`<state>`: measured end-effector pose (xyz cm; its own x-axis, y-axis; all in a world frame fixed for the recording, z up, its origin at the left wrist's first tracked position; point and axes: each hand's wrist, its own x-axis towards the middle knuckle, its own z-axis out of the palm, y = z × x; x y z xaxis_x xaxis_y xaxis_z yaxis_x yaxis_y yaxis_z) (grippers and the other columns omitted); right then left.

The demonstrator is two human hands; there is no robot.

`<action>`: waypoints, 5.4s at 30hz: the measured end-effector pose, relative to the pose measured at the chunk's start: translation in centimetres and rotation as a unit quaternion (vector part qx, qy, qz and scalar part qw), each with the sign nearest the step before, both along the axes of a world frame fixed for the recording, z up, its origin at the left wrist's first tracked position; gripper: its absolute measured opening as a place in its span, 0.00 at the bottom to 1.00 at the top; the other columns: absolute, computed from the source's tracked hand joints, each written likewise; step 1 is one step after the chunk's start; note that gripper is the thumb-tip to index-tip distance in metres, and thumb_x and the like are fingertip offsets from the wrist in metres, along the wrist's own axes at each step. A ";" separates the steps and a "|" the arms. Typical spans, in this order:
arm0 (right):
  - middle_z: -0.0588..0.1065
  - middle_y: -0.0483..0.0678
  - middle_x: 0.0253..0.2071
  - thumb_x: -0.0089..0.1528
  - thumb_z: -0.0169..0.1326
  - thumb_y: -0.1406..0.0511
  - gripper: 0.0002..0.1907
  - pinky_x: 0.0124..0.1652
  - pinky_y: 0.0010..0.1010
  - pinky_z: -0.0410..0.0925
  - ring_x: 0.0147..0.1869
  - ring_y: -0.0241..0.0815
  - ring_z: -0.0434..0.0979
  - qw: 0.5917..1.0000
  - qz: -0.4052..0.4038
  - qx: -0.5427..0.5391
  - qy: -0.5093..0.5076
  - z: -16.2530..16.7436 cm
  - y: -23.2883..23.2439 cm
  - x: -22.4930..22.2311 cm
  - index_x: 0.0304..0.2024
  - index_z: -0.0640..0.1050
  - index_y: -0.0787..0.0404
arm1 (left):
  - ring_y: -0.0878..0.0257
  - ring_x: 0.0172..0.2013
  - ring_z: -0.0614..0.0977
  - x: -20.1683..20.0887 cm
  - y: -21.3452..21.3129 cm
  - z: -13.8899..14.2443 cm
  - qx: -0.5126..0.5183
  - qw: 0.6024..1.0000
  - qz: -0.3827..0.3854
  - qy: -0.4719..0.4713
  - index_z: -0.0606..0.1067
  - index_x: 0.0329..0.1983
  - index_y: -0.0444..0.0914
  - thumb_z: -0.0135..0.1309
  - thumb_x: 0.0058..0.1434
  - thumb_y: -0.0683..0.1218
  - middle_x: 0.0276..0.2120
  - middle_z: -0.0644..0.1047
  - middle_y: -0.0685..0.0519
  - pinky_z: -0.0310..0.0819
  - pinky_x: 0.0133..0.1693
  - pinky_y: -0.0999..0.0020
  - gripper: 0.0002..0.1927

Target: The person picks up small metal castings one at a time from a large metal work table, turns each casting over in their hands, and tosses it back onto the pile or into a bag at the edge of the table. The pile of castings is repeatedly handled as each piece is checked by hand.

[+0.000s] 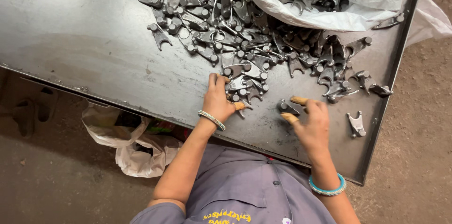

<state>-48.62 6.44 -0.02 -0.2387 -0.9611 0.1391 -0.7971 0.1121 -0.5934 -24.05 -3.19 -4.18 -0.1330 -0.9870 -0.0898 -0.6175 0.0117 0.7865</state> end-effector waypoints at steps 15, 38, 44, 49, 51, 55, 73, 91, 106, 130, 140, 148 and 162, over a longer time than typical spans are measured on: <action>0.79 0.52 0.49 0.64 0.58 0.70 0.15 0.45 0.36 0.71 0.50 0.43 0.78 0.682 -0.074 0.011 -0.728 -7.1 0.9 -5.2 0.53 0.77 0.58 | 0.40 0.42 0.78 -4.8 4.9 -1.3 -0.005 0.997 -0.013 0.078 0.69 0.50 0.35 0.76 0.40 0.47 0.49 0.68 0.43 0.76 0.42 0.48 0.37; 0.75 0.46 0.34 0.65 0.59 0.62 0.20 0.27 0.28 0.70 0.32 0.39 0.77 0.722 -0.056 0.053 -0.687 -6.5 2.6 -3.2 0.59 0.78 0.62 | 0.62 0.35 0.86 -6.7 6.8 -4.4 0.338 0.744 -0.027 0.576 0.79 0.47 0.30 0.63 0.60 0.37 0.38 0.84 0.47 0.82 0.37 0.70 0.12; 0.67 0.40 0.20 0.62 0.61 0.58 0.17 0.13 0.21 0.57 0.15 0.31 0.65 0.766 -0.101 0.075 -0.630 -7.5 3.4 -3.3 0.46 0.78 0.63 | 0.62 0.31 0.85 -6.7 6.8 -5.2 0.375 0.720 -0.013 0.584 0.78 0.48 0.29 0.61 0.63 0.38 0.36 0.83 0.48 0.81 0.31 0.69 0.11; 0.74 0.40 0.26 0.60 0.64 0.57 0.20 0.17 0.21 0.61 0.18 0.28 0.67 0.778 -0.069 0.045 -0.623 -7.6 3.8 -3.4 0.45 0.76 0.67 | 0.63 0.31 0.85 -6.6 6.9 -5.3 0.367 0.726 -0.009 0.581 0.78 0.48 0.29 0.62 0.62 0.38 0.36 0.83 0.48 0.81 0.32 0.69 0.12; 0.75 0.41 0.28 0.60 0.65 0.58 0.21 0.20 0.20 0.62 0.22 0.28 0.69 0.794 -0.066 0.040 -0.604 -7.4 3.9 -3.4 0.46 0.77 0.67 | 0.63 0.32 0.85 -6.4 6.8 -5.2 0.360 0.727 -0.016 0.584 0.78 0.48 0.29 0.62 0.63 0.38 0.36 0.83 0.48 0.82 0.32 0.69 0.12; 0.76 0.42 0.31 0.60 0.66 0.60 0.21 0.25 0.20 0.67 0.27 0.28 0.73 0.815 -0.038 0.005 -0.579 -6.8 4.0 -2.8 0.48 0.77 0.68 | 0.64 0.32 0.85 -6.0 6.7 -4.8 0.351 0.741 -0.014 0.572 0.78 0.48 0.29 0.62 0.62 0.38 0.36 0.84 0.48 0.81 0.33 0.71 0.13; 0.77 0.47 0.58 0.50 0.50 0.77 0.29 0.59 0.45 0.64 0.70 0.51 0.68 0.944 0.287 -0.008 0.165 0.2 -0.2 3.2 0.54 0.77 0.60 | 0.66 0.26 0.80 14.9 5.1 3.2 -0.070 0.852 0.264 0.446 0.78 0.37 0.33 0.65 0.58 0.35 0.30 0.81 0.51 0.76 0.28 0.71 0.07; 0.76 0.50 0.56 0.52 0.58 0.78 0.26 0.59 0.43 0.64 0.64 0.51 0.72 0.964 0.246 -0.029 0.092 -2.1 -2.2 2.0 0.53 0.75 0.58 | 0.66 0.38 0.80 27.9 4.8 -2.0 -0.221 0.770 0.548 0.240 0.76 0.53 0.36 0.66 0.60 0.40 0.46 0.79 0.52 0.77 0.32 0.75 0.19; 0.75 0.51 0.56 0.59 0.56 0.82 0.30 0.56 0.33 0.73 0.57 0.42 0.78 0.701 -0.019 0.018 -0.713 -5.2 2.4 -0.9 0.64 0.72 0.70 | 0.70 0.41 0.80 -4.1 6.9 -2.0 0.209 0.847 -0.062 0.486 0.78 0.54 0.35 0.67 0.59 0.41 0.42 0.81 0.53 0.76 0.44 0.75 0.19; 0.72 0.49 0.57 0.62 0.53 0.81 0.25 0.54 0.29 0.72 0.58 0.39 0.74 0.800 0.029 0.013 -0.599 -4.0 3.4 -2.1 0.63 0.72 0.75 | 0.63 0.34 0.85 -6.4 7.2 -4.5 0.363 0.760 -0.008 0.539 0.75 0.45 0.33 0.65 0.59 0.39 0.36 0.82 0.50 0.83 0.32 0.68 0.13; 0.77 0.48 0.30 0.65 0.56 0.55 0.26 0.16 0.22 0.64 0.21 0.32 0.74 0.794 -0.037 0.139 -0.591 -6.4 3.9 -3.1 0.56 0.78 0.69 | 0.65 0.32 0.85 -6.1 6.7 -4.8 0.386 0.743 0.002 0.547 0.74 0.52 0.35 0.61 0.65 0.44 0.35 0.82 0.50 0.81 0.30 0.71 0.14; 0.76 0.49 0.22 0.68 0.53 0.53 0.24 0.12 0.22 0.58 0.14 0.33 0.70 0.818 -0.053 0.153 -0.552 -6.3 3.9 -3.1 0.46 0.80 0.70 | 0.64 0.30 0.84 -6.1 6.5 -4.1 0.371 0.745 -0.029 0.554 0.74 0.52 0.33 0.59 0.68 0.45 0.34 0.82 0.49 0.79 0.26 0.71 0.14; 0.73 0.53 0.51 0.53 0.66 0.67 0.19 0.49 0.41 0.67 0.51 0.55 0.69 0.989 0.096 -0.008 0.111 0.9 -0.9 1.3 0.48 0.83 0.55 | 0.65 0.27 0.83 -3.5 5.7 -2.1 0.325 0.776 -0.006 0.540 0.73 0.56 0.34 0.57 0.63 0.55 0.32 0.82 0.51 0.77 0.24 0.71 0.25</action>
